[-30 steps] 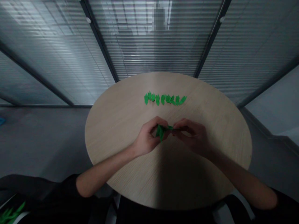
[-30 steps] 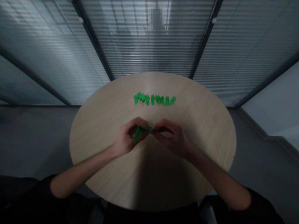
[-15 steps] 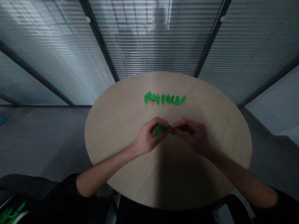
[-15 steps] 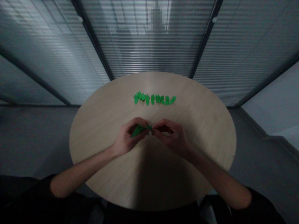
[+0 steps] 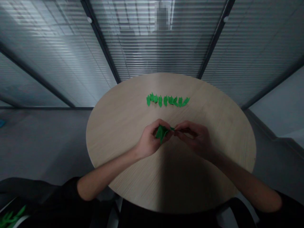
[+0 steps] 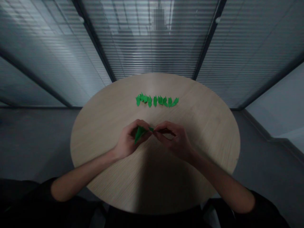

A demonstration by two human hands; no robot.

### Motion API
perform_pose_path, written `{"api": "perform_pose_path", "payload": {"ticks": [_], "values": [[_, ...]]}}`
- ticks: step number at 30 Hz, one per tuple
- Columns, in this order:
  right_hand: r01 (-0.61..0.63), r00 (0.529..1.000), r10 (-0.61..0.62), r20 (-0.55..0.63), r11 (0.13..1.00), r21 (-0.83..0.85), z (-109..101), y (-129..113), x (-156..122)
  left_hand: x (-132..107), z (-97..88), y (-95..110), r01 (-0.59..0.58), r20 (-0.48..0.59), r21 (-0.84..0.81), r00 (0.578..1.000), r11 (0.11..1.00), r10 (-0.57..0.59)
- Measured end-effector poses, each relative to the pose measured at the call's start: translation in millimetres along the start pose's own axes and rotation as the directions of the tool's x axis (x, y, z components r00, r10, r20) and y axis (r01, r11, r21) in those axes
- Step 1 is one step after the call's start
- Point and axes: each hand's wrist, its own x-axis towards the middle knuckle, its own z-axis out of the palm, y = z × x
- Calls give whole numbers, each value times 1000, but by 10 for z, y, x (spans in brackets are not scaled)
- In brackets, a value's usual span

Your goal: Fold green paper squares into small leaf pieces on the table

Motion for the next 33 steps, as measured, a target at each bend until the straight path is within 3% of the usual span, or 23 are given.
{"api": "perform_pose_path", "payload": {"ticks": [7,17,33], "values": [[-128,992,125,35,985,114,0,41,-10,-23,19,-7,-43,-19,-7,999,999,43],[-220,975,208,74,952,215,-5,4,8,-26,4,-40,-83,-87,107,992,991,93],[-240,971,236,45,942,234,11,-25,31,-48,0,-64,-123,-55,117,990,985,131]]}}
